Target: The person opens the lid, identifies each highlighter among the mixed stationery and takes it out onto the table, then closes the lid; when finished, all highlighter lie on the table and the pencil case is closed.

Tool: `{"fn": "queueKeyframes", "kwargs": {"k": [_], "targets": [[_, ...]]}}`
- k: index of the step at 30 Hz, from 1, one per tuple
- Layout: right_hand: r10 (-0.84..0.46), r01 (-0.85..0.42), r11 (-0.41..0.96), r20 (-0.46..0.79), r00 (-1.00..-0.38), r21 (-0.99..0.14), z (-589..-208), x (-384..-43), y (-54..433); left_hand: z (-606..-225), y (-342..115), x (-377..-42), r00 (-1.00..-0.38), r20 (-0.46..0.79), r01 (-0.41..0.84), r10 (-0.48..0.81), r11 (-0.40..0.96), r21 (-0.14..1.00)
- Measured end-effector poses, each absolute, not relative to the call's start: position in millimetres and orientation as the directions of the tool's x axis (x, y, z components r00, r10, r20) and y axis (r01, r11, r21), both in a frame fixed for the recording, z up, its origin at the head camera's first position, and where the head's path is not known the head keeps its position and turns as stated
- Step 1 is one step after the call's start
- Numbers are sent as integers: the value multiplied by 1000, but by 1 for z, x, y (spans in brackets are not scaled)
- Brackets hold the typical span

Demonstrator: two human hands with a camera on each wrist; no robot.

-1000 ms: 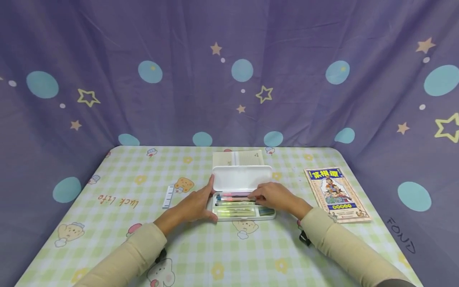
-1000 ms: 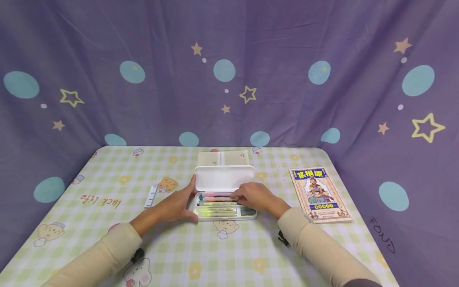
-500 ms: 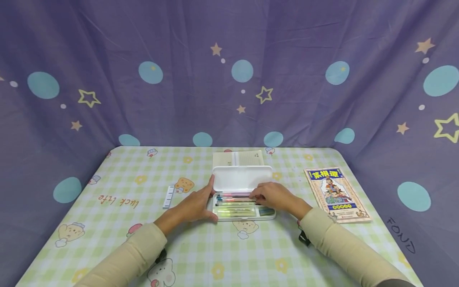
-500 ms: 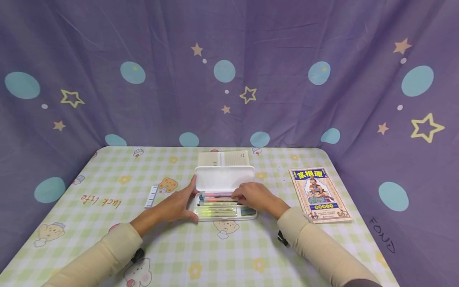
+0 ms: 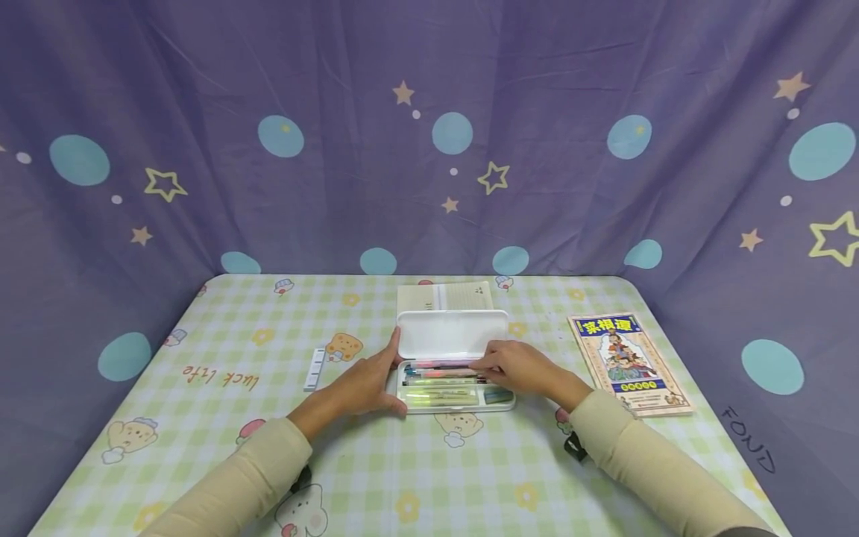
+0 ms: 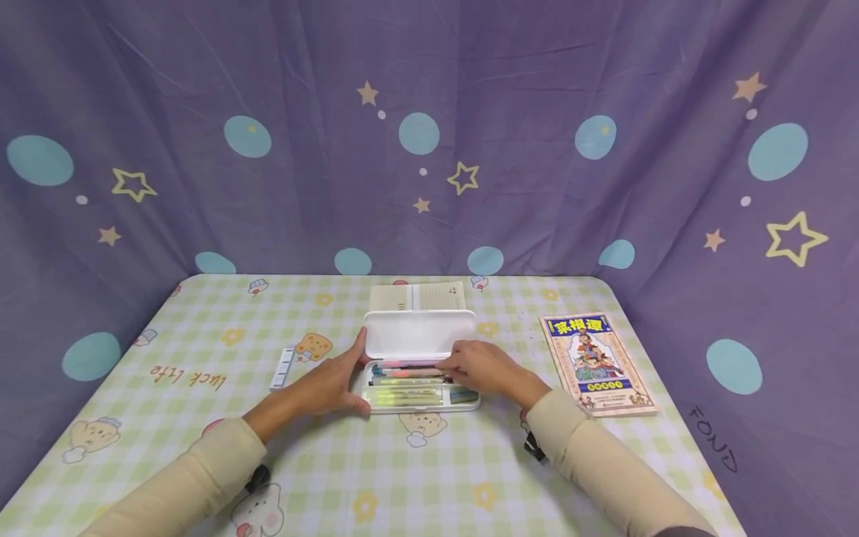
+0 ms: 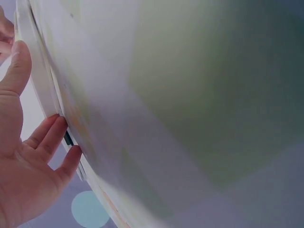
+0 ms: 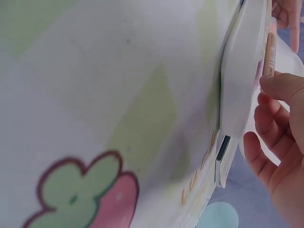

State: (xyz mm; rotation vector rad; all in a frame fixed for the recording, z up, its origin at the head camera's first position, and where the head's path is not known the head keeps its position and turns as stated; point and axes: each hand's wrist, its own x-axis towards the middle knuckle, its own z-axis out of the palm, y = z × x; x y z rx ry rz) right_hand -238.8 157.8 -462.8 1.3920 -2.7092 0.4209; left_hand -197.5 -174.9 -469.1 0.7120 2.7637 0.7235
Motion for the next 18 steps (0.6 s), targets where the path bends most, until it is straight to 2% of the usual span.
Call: {"fn": "queueKeyframes", "kwargs": {"k": [10,18], "targets": [[-778,-805,543,218,-589,-238,-460,-240,180,-469,-174,-198,-867,-71,395,492,768,504],[-750,-782,548,239,-617,-298,-457,-240,204,-468,-175,-198,-864,-66,402,499,763,507]]}}
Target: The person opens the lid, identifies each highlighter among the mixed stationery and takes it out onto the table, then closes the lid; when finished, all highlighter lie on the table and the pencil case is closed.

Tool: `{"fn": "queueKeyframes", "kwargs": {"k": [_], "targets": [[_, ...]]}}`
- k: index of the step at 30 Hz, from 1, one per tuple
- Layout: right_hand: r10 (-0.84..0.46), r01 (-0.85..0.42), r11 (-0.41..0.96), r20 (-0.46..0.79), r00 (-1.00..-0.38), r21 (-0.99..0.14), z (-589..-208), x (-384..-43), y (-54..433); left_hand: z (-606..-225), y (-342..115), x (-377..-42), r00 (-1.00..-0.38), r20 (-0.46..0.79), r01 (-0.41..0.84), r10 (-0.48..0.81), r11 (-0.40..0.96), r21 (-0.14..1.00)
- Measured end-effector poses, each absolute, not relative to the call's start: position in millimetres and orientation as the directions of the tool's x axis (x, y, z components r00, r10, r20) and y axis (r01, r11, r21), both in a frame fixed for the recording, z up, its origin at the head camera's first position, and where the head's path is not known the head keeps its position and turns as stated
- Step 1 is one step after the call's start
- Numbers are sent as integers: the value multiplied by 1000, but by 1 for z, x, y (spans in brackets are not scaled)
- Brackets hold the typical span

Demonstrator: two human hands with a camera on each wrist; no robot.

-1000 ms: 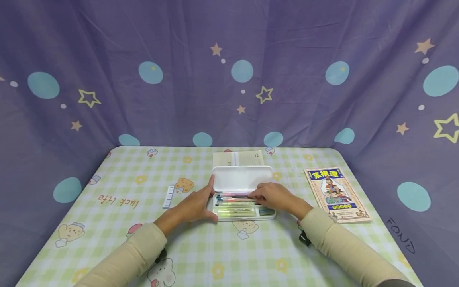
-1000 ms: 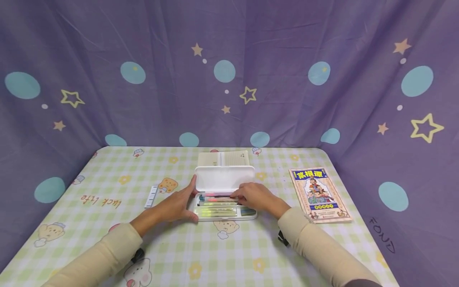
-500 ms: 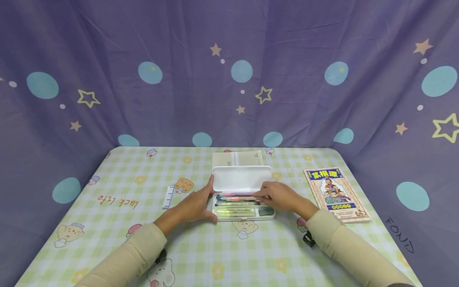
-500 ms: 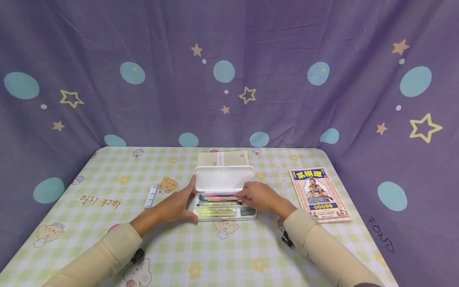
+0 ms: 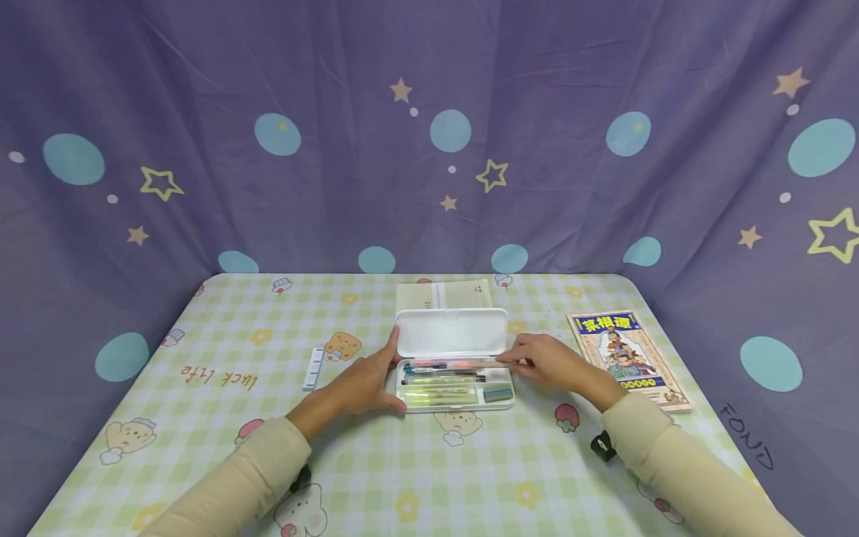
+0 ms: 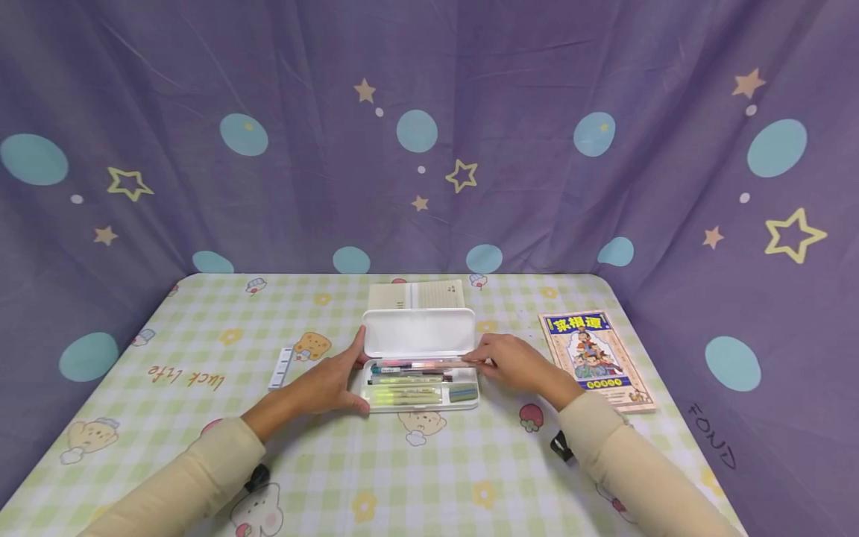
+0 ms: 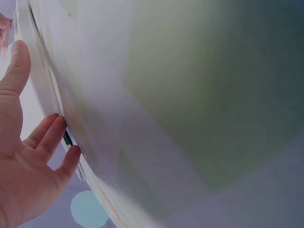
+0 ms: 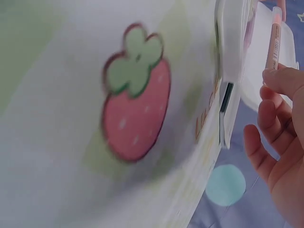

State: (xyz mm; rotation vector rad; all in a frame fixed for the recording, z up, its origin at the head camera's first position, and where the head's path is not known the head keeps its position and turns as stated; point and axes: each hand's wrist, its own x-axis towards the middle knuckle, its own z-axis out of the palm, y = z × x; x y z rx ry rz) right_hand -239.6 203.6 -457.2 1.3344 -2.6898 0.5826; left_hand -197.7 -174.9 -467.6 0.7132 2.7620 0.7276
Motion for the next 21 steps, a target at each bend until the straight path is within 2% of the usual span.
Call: {"fn": "queueKeyframes", "kwargs": {"k": [16,21], "targets": [[-692,-742,617,268,-670,-261,-457,-241,254,-471,-175,-199,-874,-73,380,481,768,515],[-670,-710,652,237,-704,-265,-458,-240,272,-471,-174,-199,-876,-72,381,478,775,504]]}}
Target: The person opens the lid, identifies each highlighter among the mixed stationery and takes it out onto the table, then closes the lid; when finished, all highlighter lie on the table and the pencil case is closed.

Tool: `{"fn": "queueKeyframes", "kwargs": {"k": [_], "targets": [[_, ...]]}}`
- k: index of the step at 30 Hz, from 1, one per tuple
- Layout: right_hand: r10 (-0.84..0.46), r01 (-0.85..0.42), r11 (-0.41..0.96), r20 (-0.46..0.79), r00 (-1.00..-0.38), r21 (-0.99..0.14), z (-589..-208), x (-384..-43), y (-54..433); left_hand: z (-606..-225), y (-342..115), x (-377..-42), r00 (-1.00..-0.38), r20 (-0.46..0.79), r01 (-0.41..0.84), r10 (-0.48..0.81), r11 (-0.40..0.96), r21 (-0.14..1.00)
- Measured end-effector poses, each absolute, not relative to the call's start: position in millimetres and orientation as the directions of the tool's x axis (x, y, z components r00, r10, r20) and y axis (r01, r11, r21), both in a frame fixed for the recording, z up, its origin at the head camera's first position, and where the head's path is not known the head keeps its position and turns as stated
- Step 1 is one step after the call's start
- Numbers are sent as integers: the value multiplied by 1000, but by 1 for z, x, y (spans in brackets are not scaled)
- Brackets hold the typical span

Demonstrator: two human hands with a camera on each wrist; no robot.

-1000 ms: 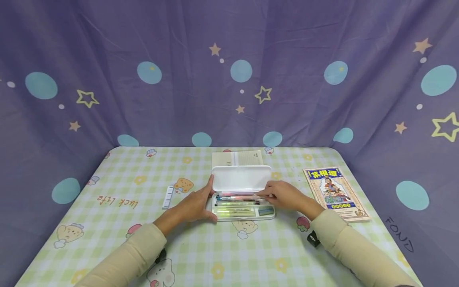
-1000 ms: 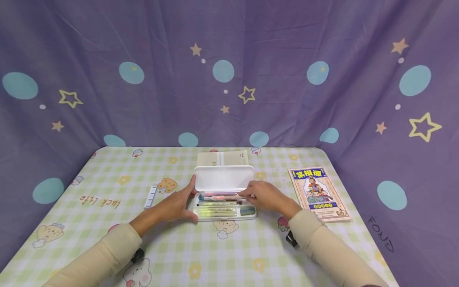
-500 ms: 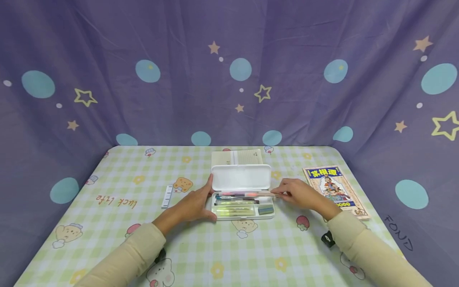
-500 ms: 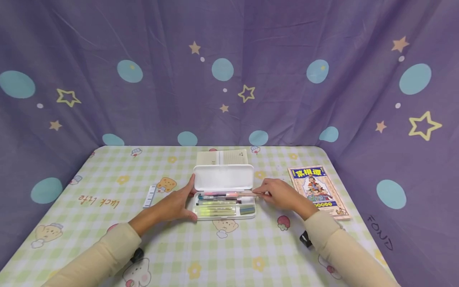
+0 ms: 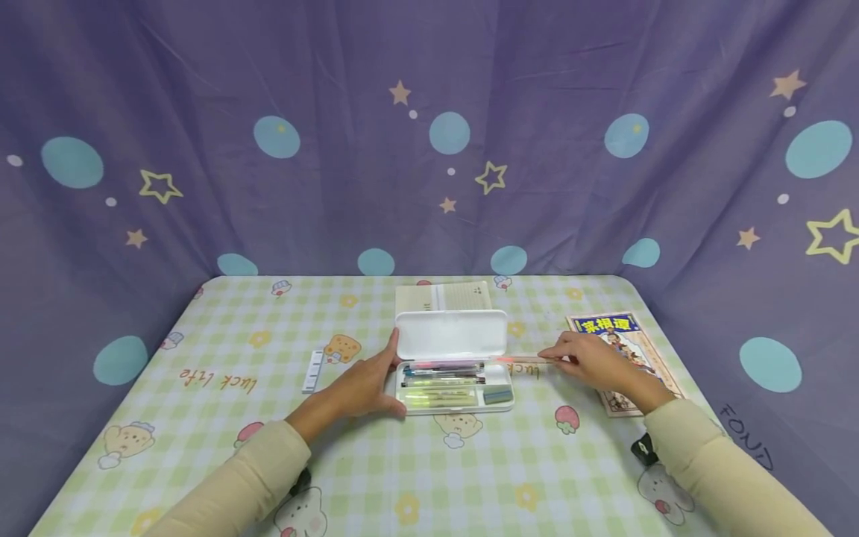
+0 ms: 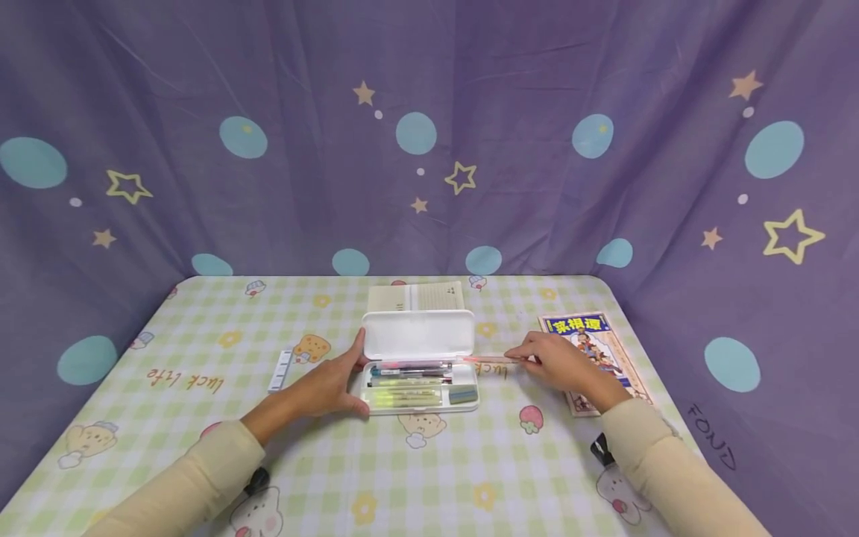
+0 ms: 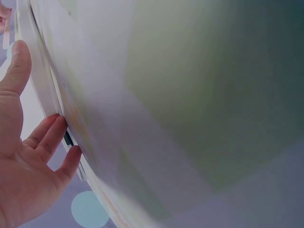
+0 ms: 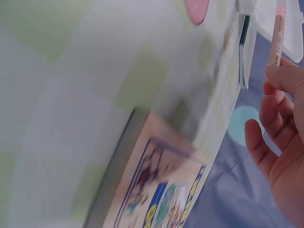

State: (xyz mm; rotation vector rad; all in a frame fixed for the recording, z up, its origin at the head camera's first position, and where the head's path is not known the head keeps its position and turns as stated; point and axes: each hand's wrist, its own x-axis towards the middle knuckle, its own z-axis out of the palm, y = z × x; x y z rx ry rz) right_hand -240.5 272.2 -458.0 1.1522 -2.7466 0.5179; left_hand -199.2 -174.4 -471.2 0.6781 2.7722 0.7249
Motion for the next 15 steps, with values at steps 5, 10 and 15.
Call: {"fn": "queueKeyframes", "kwargs": {"k": [5,10,15], "targets": [[-627,-655,716,188,-756,-243,-457,-240,287,-469,-173,-199,-878,-77,376,473,779,503],[-611,-628,738,148,-777,-248,-459,-240,296,-470,-173,-199,-879,-75,373,471,777,508],[-598,-604,738,122,-792,-300,-464,-239,303,-473,-174,-200,-882,-82,363,464,779,511]]}}
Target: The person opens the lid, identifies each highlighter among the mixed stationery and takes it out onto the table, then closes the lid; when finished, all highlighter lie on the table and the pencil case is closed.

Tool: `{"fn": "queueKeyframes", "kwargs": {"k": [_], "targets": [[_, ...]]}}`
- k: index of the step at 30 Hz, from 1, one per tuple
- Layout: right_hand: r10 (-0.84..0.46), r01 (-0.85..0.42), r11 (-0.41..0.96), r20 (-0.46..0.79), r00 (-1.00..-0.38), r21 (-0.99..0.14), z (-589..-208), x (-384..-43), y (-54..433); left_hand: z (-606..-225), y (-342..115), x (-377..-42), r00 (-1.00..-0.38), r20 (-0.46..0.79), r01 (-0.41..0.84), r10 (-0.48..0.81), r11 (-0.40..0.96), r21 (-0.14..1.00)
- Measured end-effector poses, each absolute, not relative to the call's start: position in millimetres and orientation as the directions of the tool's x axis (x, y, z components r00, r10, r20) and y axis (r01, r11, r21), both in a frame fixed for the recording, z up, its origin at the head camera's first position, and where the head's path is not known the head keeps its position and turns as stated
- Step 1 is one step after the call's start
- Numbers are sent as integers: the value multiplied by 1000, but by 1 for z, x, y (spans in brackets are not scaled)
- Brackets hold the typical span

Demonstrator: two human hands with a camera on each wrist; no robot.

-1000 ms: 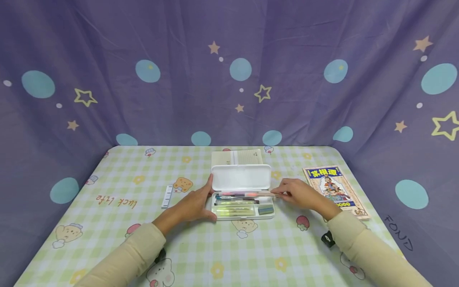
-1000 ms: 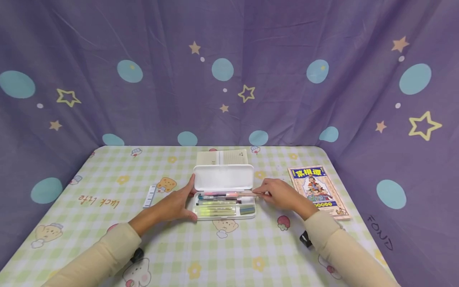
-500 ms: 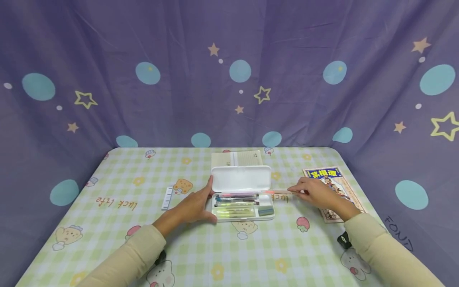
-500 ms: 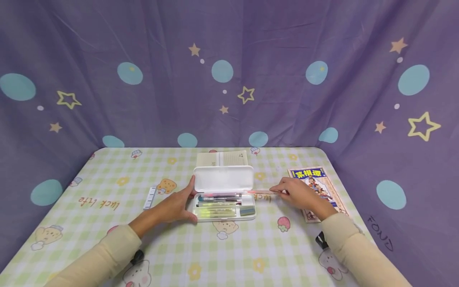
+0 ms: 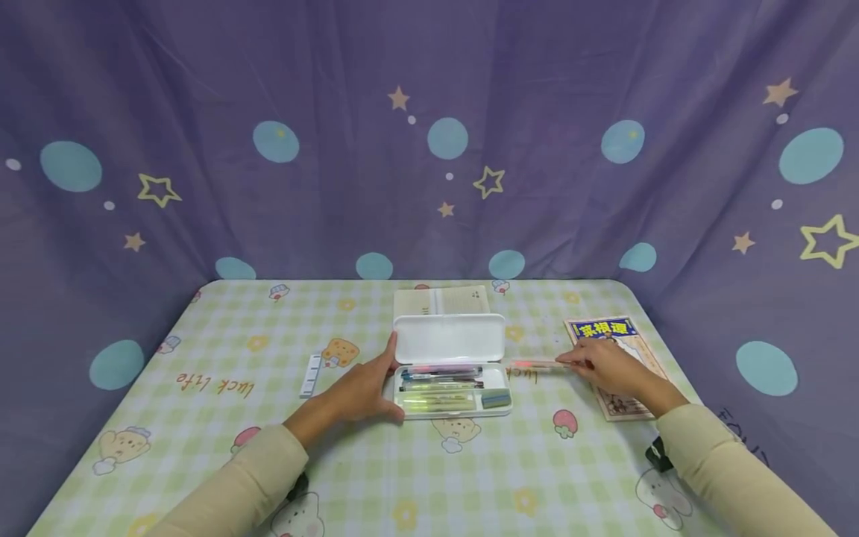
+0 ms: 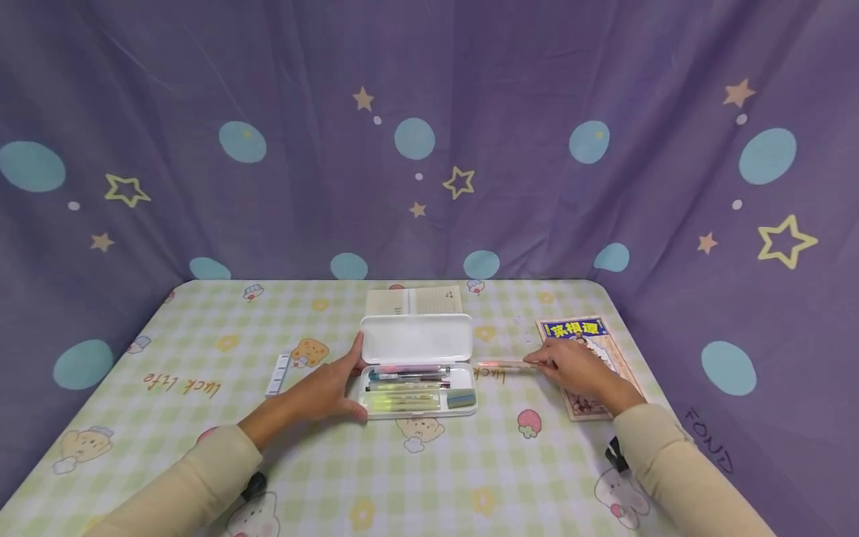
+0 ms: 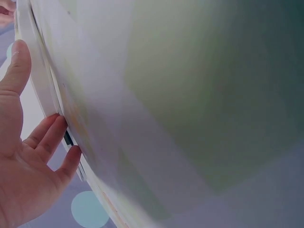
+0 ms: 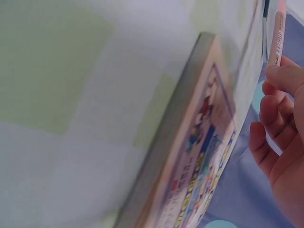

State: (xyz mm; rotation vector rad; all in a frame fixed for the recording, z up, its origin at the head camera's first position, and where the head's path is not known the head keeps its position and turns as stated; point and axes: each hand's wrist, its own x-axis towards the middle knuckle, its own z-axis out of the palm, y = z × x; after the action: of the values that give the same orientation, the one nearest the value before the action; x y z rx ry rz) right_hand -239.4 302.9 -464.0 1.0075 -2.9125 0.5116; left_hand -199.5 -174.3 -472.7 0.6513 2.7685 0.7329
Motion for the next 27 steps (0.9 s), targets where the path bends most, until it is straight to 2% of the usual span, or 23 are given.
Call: {"fn": "queueKeyframes", "kwargs": {"k": [6,14,27], "targets": [[-574,-573,758,99,-813,-310,-472,-239,306,-475,-175,-198,-885,-97,351,456,788,506],[-583,-591,768,115,-805,-247,-483,-245,307,-475,-175,-198,-879,-91,366,468,785,501],[-586,-592,777,98,-804,-212,-478,-249,305,-468,-173,-198,-880,-91,362,466,783,506]]}}
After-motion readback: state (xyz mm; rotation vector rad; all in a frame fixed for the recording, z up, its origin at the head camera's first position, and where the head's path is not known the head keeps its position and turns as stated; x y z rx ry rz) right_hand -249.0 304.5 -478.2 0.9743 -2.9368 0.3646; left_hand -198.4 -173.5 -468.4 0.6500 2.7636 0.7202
